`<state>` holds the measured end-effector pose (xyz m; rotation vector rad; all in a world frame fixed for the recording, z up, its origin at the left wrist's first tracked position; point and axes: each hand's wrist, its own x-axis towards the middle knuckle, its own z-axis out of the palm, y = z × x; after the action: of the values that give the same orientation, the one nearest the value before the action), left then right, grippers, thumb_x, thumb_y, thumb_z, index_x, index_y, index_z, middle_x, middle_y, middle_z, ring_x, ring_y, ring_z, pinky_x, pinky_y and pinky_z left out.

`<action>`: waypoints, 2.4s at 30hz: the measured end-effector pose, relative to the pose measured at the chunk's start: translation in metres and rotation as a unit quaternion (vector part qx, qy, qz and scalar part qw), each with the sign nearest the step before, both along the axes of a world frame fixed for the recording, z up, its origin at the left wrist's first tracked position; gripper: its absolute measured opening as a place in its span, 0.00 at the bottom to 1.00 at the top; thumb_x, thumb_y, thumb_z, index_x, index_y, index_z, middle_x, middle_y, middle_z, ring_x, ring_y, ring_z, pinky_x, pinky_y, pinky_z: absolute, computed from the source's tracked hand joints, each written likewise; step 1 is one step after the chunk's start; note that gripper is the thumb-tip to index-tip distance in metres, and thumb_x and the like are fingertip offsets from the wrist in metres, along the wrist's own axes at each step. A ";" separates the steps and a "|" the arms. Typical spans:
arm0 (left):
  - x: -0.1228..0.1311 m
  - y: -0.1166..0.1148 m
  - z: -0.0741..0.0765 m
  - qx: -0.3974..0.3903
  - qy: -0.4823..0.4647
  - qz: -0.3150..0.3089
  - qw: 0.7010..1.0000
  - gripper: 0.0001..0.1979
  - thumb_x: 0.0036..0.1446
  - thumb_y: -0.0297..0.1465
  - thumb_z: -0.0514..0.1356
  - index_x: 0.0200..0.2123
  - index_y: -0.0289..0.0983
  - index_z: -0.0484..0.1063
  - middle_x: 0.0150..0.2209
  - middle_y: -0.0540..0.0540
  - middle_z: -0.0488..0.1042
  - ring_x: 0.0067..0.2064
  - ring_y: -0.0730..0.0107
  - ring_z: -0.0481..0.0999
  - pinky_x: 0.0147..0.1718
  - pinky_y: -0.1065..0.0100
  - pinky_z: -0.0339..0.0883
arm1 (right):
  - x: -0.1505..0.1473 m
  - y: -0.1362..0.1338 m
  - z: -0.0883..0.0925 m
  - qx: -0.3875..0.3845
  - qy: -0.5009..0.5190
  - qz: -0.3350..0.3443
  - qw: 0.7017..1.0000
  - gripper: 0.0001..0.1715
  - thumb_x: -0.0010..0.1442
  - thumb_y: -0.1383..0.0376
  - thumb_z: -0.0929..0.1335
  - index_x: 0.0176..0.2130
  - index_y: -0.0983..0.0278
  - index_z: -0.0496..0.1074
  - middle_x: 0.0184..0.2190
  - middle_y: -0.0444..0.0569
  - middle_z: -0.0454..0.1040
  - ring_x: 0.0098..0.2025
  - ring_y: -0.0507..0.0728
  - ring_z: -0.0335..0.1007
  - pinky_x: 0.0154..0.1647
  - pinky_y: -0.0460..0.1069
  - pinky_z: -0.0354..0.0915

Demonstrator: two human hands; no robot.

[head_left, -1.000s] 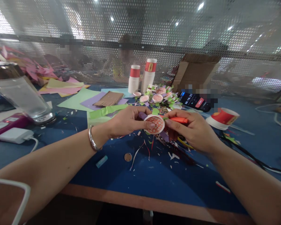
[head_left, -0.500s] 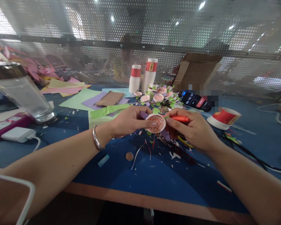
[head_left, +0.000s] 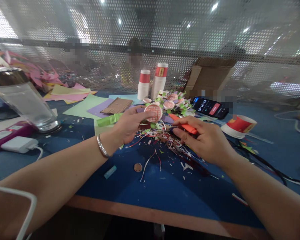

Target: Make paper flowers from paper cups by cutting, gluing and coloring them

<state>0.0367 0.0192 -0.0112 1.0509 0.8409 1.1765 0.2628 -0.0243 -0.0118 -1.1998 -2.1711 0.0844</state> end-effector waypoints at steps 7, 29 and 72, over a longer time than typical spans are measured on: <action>-0.006 0.012 -0.003 -0.017 -0.022 0.059 0.998 0.03 0.51 0.25 0.67 0.29 0.34 0.76 0.29 0.46 0.79 0.33 0.71 0.75 0.35 0.67 0.69 | -0.005 -0.003 -0.006 -0.022 -0.120 0.105 0.987 0.18 0.69 0.58 0.66 0.53 0.64 0.76 0.50 0.53 0.82 0.48 0.60 0.80 0.47 0.53 0.72; 0.004 -0.005 -0.004 0.009 -0.021 -0.073 0.997 0.06 0.53 0.22 0.68 0.33 0.34 0.74 0.31 0.47 0.80 0.32 0.70 0.80 0.35 0.66 0.73 | -0.006 0.001 -0.002 -0.055 0.072 -0.020 0.996 0.12 0.65 0.57 0.70 0.42 0.62 0.77 0.25 0.43 0.76 0.22 0.50 0.67 0.24 0.47 0.61; 0.015 -0.020 -0.003 0.020 -0.069 -0.061 0.996 0.07 0.48 0.27 0.71 0.33 0.33 0.80 0.35 0.46 0.81 0.36 0.71 0.79 0.40 0.67 0.71 | -0.016 -0.006 0.004 -0.226 0.204 0.039 0.952 0.18 0.63 0.50 0.71 0.35 0.62 0.72 0.20 0.42 0.75 0.20 0.52 0.72 0.22 0.46 0.67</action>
<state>0.0516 -0.0012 -0.0142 1.0259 0.6394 1.1518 0.2464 -0.0303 -0.0074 -1.2035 -1.8755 0.8287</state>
